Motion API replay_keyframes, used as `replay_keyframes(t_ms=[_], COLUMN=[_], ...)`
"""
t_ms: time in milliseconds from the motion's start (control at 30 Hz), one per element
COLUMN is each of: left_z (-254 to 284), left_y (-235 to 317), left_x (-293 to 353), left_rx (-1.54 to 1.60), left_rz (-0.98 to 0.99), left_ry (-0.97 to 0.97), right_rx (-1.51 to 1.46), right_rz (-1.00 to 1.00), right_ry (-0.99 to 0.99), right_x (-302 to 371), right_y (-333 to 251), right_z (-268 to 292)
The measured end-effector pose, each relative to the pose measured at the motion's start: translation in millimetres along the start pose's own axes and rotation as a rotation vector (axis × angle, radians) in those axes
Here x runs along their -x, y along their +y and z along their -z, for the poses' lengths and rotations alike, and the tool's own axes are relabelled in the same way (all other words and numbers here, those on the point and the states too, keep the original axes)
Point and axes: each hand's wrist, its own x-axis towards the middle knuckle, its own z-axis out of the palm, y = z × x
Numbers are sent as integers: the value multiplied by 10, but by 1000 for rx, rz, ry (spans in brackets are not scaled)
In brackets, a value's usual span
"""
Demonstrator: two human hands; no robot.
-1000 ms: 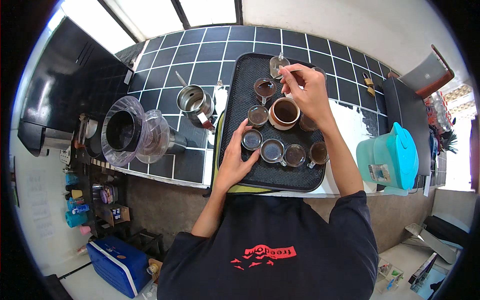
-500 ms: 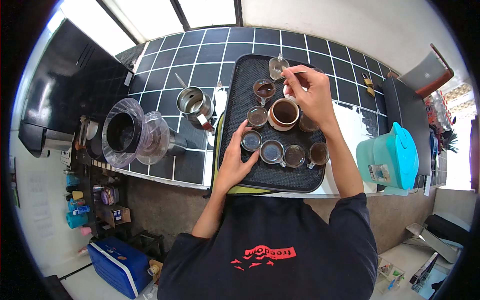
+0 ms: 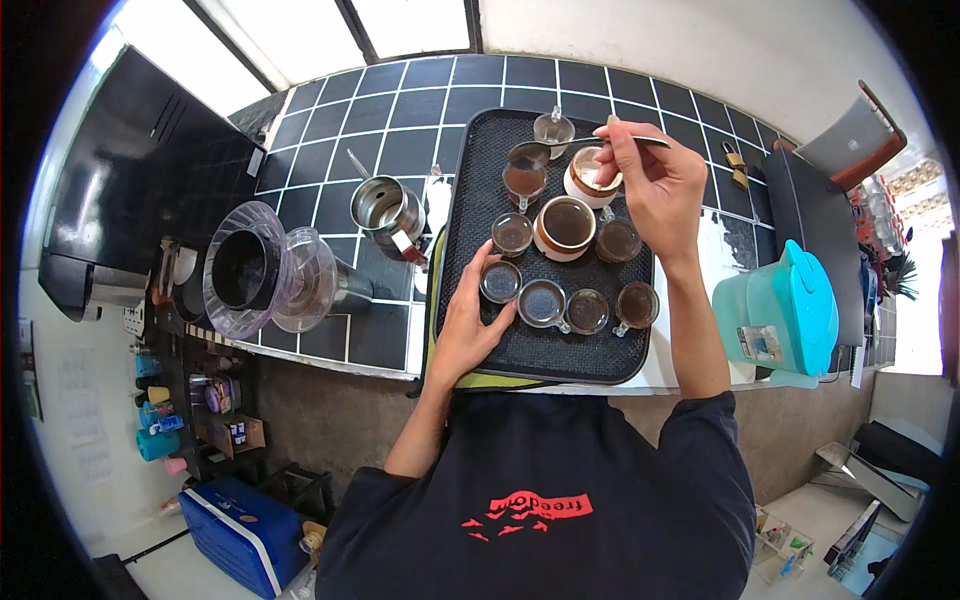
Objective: Performing a coffee cupping process including pouring water, stirring, and tasting coffee from various glasses.
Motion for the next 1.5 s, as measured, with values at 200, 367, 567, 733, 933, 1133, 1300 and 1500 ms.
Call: replay_keyframes(t_ms=[200,367,567,733,933,1133,1300,1500], left_z=[3,-2,-3,-9,-2,-1,-3,11], left_y=[4,-14,-22,-18,-2,-27,-1,55], left_x=[-1,-5,2,-6,-10,-6,-14,-18], left_rx=[9,0,-8,-6,0,22,46,19], left_rz=[10,-2,-19,21,-26,-4,-4,-10], left_ry=[-7,-7,14,-1,6,-2,-3,-4], right_rx=[-63,-127,-158,-114,-31,28,48,23], right_rz=[17,16,2,20,91,66,58,75], right_ry=[65,28,-166,-286,-399,-409,-452,-474], right_x=[43,118,240,357,400,444,468,457], right_y=[-149,-262,-419,-464,-387,-312,-216,-133], right_z=[58,121,147,75,-18,-84,-127,-162])
